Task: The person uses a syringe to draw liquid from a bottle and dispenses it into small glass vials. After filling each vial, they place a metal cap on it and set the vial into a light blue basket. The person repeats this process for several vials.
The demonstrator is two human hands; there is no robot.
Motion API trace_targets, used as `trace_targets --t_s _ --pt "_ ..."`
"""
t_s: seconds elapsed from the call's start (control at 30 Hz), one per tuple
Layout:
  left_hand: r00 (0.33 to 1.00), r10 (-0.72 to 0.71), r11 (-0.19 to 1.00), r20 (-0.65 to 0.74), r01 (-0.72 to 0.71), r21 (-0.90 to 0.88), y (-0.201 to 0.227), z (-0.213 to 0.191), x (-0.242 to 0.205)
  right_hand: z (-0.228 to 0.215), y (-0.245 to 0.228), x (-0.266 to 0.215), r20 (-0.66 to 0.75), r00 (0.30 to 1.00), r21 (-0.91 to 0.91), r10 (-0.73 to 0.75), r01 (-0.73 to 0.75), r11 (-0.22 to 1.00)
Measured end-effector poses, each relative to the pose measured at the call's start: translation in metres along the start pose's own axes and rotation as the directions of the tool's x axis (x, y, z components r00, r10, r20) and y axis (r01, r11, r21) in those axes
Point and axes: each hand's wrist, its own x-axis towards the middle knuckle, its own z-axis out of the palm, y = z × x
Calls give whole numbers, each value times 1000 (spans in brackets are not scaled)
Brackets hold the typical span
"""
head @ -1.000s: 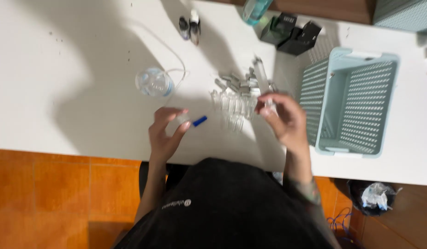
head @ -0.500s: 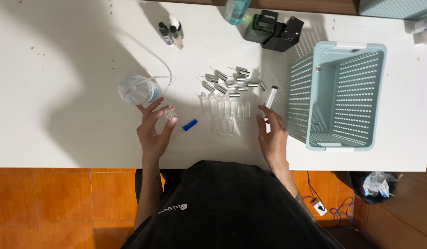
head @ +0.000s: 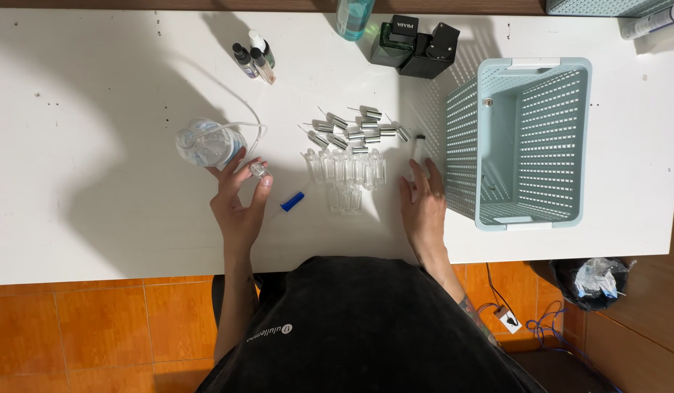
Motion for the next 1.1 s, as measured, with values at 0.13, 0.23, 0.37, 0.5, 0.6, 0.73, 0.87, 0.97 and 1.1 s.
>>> trace_targets --t_s 0.13,0.23,0.37,0.5,0.6,0.73,0.87,0.97,1.1 --pt "1000 8 1000 -27 -8 19 -36 1 -4 -6 -14 1 -19 1000 35 2 -1 999" --pt "999 -18 1000 -41 18 3 -34 5 -2 -10 -16 7 -42 999 50 4 -2 999" --pt "998 -29 997 -57 32 66 -44 5 -1 -9 -15 25 -93 994 41 -61 65 997" --pt "997 7 995 -80 1 102 -64 5 1 13 8 48 -151 975 15 -163 167 986" --pt "997 46 986 -66 -35 163 -31 6 5 33 25 62 -186 953 41 -238 250 967" --pt "996 30 989 -79 -19 144 -22 10 -6 70 67 76 -229 933 -16 -277 281 960" --pt "996 64 994 -54 -59 93 -4 14 -13 72 61 78 -173 955 -31 -239 238 971" --pt "997 77 997 -21 -76 32 4 18 -16 95 75 79 -190 953 8 -235 241 970" --pt "991 131 991 24 -130 -42 8 29 -13 74 67 78 -265 926 -39 -267 267 963"
